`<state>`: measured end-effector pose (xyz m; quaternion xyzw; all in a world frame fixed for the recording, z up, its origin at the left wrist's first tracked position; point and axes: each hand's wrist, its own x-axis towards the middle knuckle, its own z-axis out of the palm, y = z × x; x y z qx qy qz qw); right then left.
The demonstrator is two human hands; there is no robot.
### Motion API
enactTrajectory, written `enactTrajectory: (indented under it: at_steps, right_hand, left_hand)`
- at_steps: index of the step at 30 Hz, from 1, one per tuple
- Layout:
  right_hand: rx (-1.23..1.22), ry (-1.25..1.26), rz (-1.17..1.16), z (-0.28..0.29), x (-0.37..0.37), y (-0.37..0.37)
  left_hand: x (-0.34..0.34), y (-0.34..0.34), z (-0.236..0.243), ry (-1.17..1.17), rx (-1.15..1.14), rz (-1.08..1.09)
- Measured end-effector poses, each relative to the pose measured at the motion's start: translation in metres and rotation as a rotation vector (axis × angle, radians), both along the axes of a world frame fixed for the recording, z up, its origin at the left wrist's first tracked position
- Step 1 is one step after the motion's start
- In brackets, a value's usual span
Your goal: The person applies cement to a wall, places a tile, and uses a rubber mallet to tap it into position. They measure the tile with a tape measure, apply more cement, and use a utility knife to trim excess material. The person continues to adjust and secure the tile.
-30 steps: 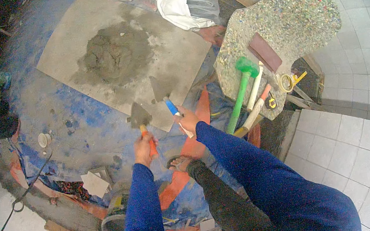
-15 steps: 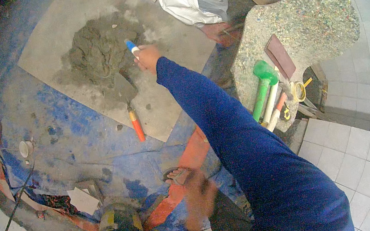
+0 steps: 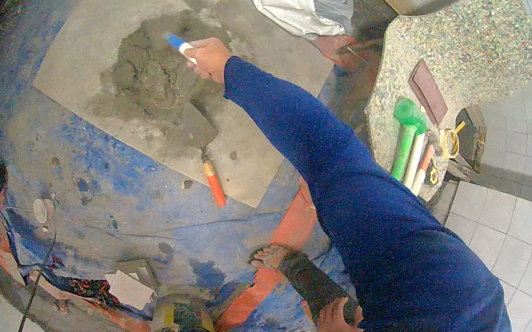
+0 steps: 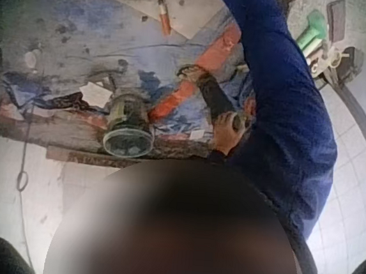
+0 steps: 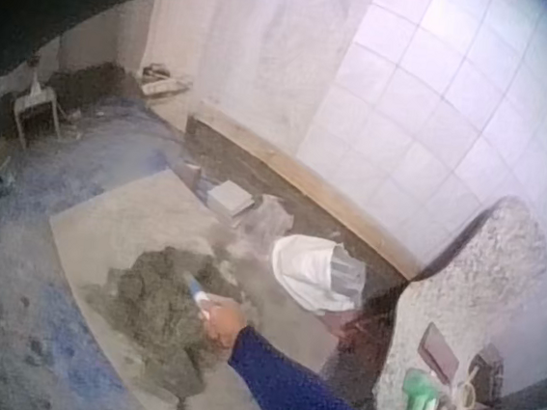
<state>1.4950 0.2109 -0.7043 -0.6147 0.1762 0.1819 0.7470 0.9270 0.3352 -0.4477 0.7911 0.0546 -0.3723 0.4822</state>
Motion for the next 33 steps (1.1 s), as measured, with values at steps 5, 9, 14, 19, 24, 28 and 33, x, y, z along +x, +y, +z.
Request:
enactTrajectory:
  at_steps: [5,9,14,19,24,28,33]
  right_hand:
    - [-0.352,0.019,-0.063,0.02,-0.063,0.014]
    - [-0.431,0.03,-0.141,-0.005,-0.105,0.011]
    - [-0.344,0.11,-0.246,-0.001,-0.151,0.015]
    - [-0.776,-0.071,-0.05,0.02,-0.223,0.05]
    - [-0.76,-0.282,0.128,0.037,-0.256,0.11]
    - [-0.812,-0.158,0.123,0.072,-0.307,0.145]
    - [-0.873,0.247,0.199,0.1,-0.323,0.139]
  left_hand:
    - [0.004,0.009,0.0,-0.038,-0.048,0.032]
    - [0.0,0.012,-0.003,-0.068,0.016,-0.027]
    - [-0.011,0.013,-0.01,-0.098,0.05,0.046]
    - [-0.029,0.021,-0.017,-0.049,0.084,0.027]
    - [-0.065,0.035,-0.021,0.147,0.12,0.182]
    - [-0.084,0.036,-0.019,0.088,0.126,0.388]
    - [-0.037,0.064,-0.003,0.354,-0.025,0.339]
